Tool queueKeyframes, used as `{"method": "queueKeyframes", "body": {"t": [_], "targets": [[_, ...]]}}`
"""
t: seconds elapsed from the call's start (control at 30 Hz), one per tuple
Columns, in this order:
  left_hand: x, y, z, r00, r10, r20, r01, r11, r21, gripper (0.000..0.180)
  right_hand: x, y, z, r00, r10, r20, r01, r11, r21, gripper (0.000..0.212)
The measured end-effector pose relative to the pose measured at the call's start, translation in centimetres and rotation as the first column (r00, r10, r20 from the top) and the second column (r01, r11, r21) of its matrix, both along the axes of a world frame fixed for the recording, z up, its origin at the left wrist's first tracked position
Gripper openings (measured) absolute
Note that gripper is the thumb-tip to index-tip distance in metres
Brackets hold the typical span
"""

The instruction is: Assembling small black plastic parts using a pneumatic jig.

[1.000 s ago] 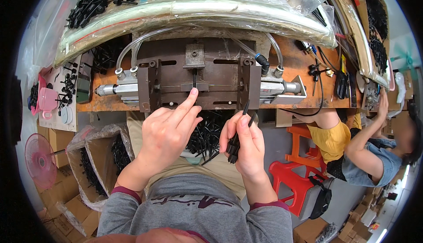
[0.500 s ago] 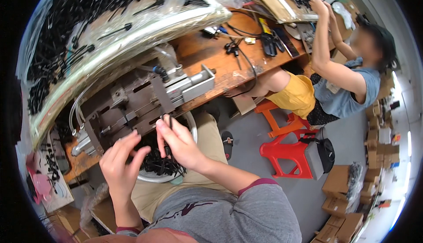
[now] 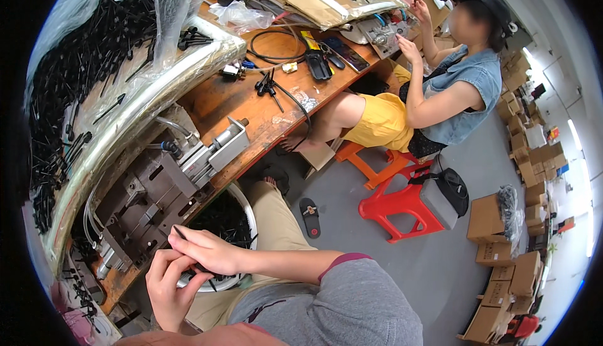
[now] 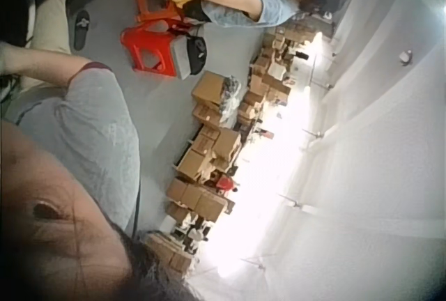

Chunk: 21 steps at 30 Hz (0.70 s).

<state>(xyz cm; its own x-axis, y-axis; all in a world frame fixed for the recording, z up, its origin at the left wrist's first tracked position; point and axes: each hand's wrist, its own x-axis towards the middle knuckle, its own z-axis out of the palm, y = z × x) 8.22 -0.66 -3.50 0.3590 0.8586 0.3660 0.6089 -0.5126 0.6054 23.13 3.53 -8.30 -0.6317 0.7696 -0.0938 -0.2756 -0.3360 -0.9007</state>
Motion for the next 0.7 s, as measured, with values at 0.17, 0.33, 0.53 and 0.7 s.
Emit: {"method": "queueKeyframes", "body": {"t": [0.17,0.33,0.53,0.7], "targets": [[0.2,-0.1,-0.2,0.999,-0.034,0.015,0.035,0.998,-0.046,0.037,0.8,-0.1,-0.5,0.996,0.036,0.082,-0.043,0.995,0.090,0.033],[0.6,-0.3,-0.2,1.000,-0.004,-0.029,0.005,1.000,0.030,0.032,0.8,-0.2,-1.1,0.996,-0.032,0.080,0.020,0.989,0.146,0.036],[0.5,-0.7,0.1,0.996,0.020,0.092,-0.029,0.996,0.089,0.033,3.5,0.5,0.3,0.985,-0.171,0.020,0.168,0.980,0.102,0.027],[-0.8,-1.0,-0.4,0.993,0.072,0.092,-0.085,0.986,0.145,0.035,11.2,3.3,3.2,0.780,-0.605,0.161,0.521,0.770,0.368,0.032]]}}
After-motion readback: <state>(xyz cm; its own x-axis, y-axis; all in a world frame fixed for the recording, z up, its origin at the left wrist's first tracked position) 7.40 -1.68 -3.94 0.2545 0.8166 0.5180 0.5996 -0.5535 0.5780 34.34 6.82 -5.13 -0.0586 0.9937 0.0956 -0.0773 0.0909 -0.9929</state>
